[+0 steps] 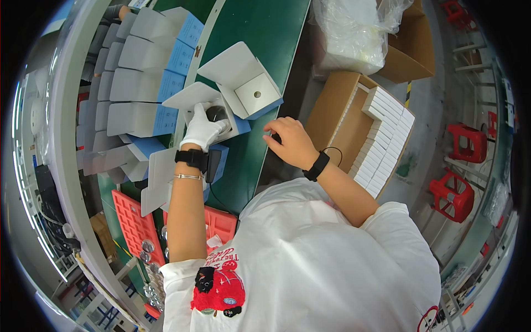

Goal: Packaging spherical electronic components into individual boxes and placing them on an assembly line.

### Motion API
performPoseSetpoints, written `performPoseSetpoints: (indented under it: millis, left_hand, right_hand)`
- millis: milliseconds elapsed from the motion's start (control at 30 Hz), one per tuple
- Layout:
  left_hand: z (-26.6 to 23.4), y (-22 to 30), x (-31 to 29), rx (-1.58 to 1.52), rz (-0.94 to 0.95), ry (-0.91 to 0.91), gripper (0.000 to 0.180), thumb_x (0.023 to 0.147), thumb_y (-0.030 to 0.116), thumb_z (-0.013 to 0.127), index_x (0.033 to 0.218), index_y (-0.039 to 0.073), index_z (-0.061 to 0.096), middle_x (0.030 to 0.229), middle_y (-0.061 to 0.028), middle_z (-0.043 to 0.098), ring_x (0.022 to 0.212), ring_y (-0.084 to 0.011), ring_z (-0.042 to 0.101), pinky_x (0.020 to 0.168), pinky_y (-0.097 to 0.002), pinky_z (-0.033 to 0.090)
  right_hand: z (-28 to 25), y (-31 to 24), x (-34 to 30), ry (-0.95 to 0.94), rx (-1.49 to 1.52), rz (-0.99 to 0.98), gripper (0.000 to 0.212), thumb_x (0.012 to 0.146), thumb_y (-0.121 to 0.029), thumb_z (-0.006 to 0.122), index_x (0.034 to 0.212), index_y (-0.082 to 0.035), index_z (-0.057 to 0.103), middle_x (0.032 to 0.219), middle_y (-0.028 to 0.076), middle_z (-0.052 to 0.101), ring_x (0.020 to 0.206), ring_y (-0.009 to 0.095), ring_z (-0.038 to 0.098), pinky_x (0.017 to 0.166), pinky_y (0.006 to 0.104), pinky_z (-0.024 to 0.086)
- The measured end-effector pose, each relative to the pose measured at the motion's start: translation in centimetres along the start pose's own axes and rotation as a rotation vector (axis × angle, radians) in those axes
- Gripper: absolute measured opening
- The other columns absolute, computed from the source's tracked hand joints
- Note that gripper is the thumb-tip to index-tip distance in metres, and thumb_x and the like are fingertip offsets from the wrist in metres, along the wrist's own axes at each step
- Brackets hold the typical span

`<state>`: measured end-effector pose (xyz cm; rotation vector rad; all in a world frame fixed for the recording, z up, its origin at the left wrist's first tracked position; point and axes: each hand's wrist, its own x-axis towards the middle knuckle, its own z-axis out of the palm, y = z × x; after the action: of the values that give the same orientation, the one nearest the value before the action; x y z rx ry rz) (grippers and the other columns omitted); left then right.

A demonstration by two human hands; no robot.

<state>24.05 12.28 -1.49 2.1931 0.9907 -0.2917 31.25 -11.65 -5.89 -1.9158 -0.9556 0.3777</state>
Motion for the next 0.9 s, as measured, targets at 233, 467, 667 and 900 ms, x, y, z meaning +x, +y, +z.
performPoseSetpoints:
  millis: [233, 467, 667, 900]
  left_hand:
    - [1.2, 0.9, 0.5, 0.217, -0.027, 0.038, 0.068, 0.075, 0.024, 0.074, 0.128, -0.002, 0.039, 0.117, -0.0267, 0.061, 0.111, -0.0387, 0.06, 0.094, -0.0384, 0.047]
    - [2.9, -0.2, 1.6, 0.292, -0.042, 0.063, 0.064, 0.076, 0.022, 0.073, 0.123, -0.003, 0.039, 0.118, -0.0287, 0.059, 0.111, -0.04, 0.059, 0.093, -0.0397, 0.048]
    - [3.4, 1.1, 1.1, 0.434, -0.062, 0.013, 0.061, 0.076, 0.011, 0.068, 0.13, 0.003, 0.041, 0.121, -0.0252, 0.058, 0.107, -0.0399, 0.061, 0.092, -0.0425, 0.05]
    - [3.0, 3.2, 1.3, 0.76, -0.01, 0.038, 0.037, 0.079, 0.017, 0.066, 0.113, 0.003, 0.063, 0.11, -0.0247, 0.065, 0.105, -0.0386, 0.063, 0.089, -0.0433, 0.052]
  right_hand:
    - [0.4, 0.4, -0.4, -0.07, 0.034, 0.036, 0.014, 0.084, -0.019, 0.065, 0.092, -0.007, 0.063, 0.08, 0.008, 0.062, 0.083, 0.027, 0.058, 0.077, 0.0391, 0.043]
    - [0.5, 0.1, -0.9, -0.066, 0.062, 0.014, 0.013, 0.083, -0.013, 0.066, 0.092, -0.004, 0.063, 0.079, 0.009, 0.06, 0.078, 0.027, 0.058, 0.072, 0.0372, 0.047]
    - [0.4, 0.9, -1.2, -0.085, 0.081, 0.063, 0.014, 0.083, -0.012, 0.066, 0.094, -0.003, 0.063, 0.08, 0.01, 0.061, 0.078, 0.026, 0.059, 0.072, 0.0365, 0.048]
    - [0.1, 1.1, -1.1, -0.071, 0.099, 0.06, 0.013, 0.083, -0.015, 0.064, 0.088, -0.003, 0.063, 0.078, 0.01, 0.061, 0.079, 0.028, 0.058, 0.074, 0.0397, 0.046]
